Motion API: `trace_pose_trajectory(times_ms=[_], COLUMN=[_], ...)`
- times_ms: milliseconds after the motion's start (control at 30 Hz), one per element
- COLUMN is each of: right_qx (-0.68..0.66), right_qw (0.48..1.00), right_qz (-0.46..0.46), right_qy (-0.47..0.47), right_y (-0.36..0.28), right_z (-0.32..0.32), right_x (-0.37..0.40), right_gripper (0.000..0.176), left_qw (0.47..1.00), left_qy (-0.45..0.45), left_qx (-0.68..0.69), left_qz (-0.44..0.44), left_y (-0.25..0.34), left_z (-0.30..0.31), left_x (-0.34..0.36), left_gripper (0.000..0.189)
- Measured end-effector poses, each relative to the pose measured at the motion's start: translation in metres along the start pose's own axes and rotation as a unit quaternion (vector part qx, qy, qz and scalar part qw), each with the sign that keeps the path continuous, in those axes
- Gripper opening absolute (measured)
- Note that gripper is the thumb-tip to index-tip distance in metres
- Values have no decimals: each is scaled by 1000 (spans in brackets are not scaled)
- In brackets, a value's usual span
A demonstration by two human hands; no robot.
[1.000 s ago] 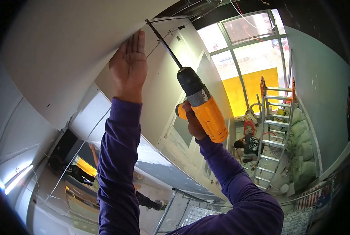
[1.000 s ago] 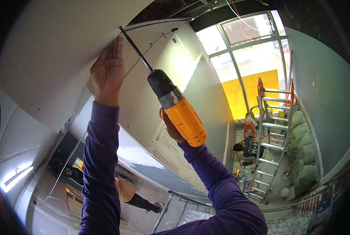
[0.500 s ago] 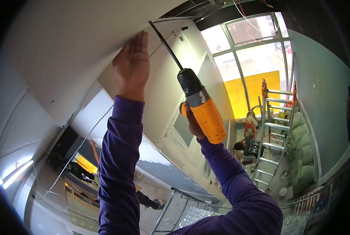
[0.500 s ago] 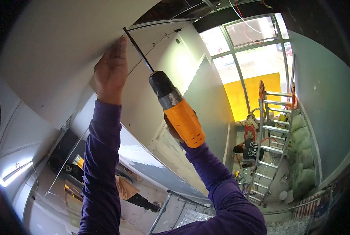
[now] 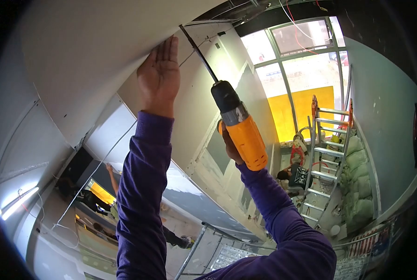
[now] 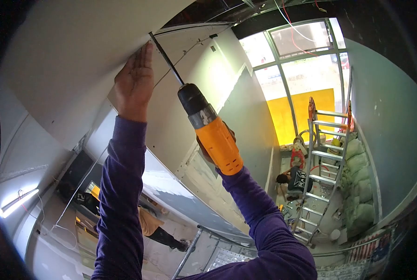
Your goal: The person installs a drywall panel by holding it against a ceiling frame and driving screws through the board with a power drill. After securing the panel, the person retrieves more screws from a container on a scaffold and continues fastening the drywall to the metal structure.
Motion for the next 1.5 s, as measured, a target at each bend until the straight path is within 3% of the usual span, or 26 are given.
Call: trace_pose_trajectory(times_ms=[67, 167, 267, 367, 600, 767, 867, 967, 1000, 1033, 1100, 1133, 1167, 1200, 1233, 1267, 1300, 1333, 1367, 1400, 1433, 1467, 1500], right_qx=[-74, -65, 93, 38, 12, 8, 15, -8, -174, -149, -71, -22, -21, -22, -80, -130, -123, -96, -64, -31, 51, 65, 45], right_qw=[997, 995, 969, 968, 981, 985, 988, 992, 982, 987, 992, 987, 977, 964, 953, 933, 912, 848, 812, 769, 733, 701, 669], right_qz=[4, 45, 227, 250, 194, 172, 154, 128, 76, 52, 26, 31, 51, 74, -9, -93, -136, -181, -245, -303, -234, -166, -80], right_qy=[-21, -53, -14, 0, -29, -20, -6, 8, -9, -26, -104, -156, -208, -253, -292, -324, -366, -488, -526, -562, -637, -691, -737], right_y=[46, 51, -8, -18, -10, 22, 47, 68, 52, 27, 7, 7, -9, -29, -29, -31, -32, 7, 16, 21, 26, 26, 9], right_z=[-1, 4, 6, 10, 18, 23, 36, 56, 51, 46, 56, 63, 60, 57, 56, 54, 55, 74, 81, 86, 89, 91, 87], right_x=[5, 6, 5, 3, 3, -8, -14, -22, -28, -19, 4, 13, 34, 61, 84, 110, 136, 153, 179, 205, 226, 243, 267], right_gripper=[40, 42, 44, 44, 42, 41, 40, 39, 37, 35, 33, 34, 34, 34, 32, 30, 31, 33, 29, 26, 30, 30, 31], left_qw=[1000, 1000, 1000, 1000, 999, 1000, 994, 919, 899, 877, 887, 913, 877, 828, 766, 562, 454, 338, 282, 228, 235, 186, 187], left_qy=[9, 0, -2, -11, 48, 19, -62, -116, -127, -140, -99, -48, 51, 145, 271, 291, 370, 418, 307, 266, 175, 449, 504], left_qx=[6, -4, -2, 2, -11, -3, -92, -376, -418, -460, -432, -345, -390, -415, -477, -691, -644, -561, -622, -554, -516, -366, -330], left_qz=[11, 2, -9, -9, -15, -21, 15, -30, -9, 12, 129, 211, 277, 347, 336, 349, 493, 629, 662, 755, 805, 794, 776], left_y=[-3, -1, 0, -3, -2, -2, -9, -4, -6, -9, -16, -21, -25, -36, -43, -58, -72, -84, -123, -138, -159, -157, -164], left_z=[6, 4, 1, -1, 0, 1, -3, 5, 15, 24, 58, 73, 109, 145, 176, 215, 200, 173, 138, 68, -2, -84, -137], left_x=[0, 0, 1, -2, 3, 5, 17, 80, 116, 152, 255, 316, 384, 470, 566, 691, 816, 940, 1052, 1124, 1171, 1226, 1231], left_gripper=[38, 36, 35, 35, 33, 30, 29, 36, 38, 40, 41, 39, 40, 41, 47, 52, 39, 33, 30, 29, 31, 33, 33])
Point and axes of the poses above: each hand's wrist, its own x-axis away from the middle knuckle, its own z-axis out of the back of the hand, y = z × x, the point moved 8 cm from there along -x, towards the middle knuckle, and after that the axes turned 15 degrees about -x, right-handed, at the moved point
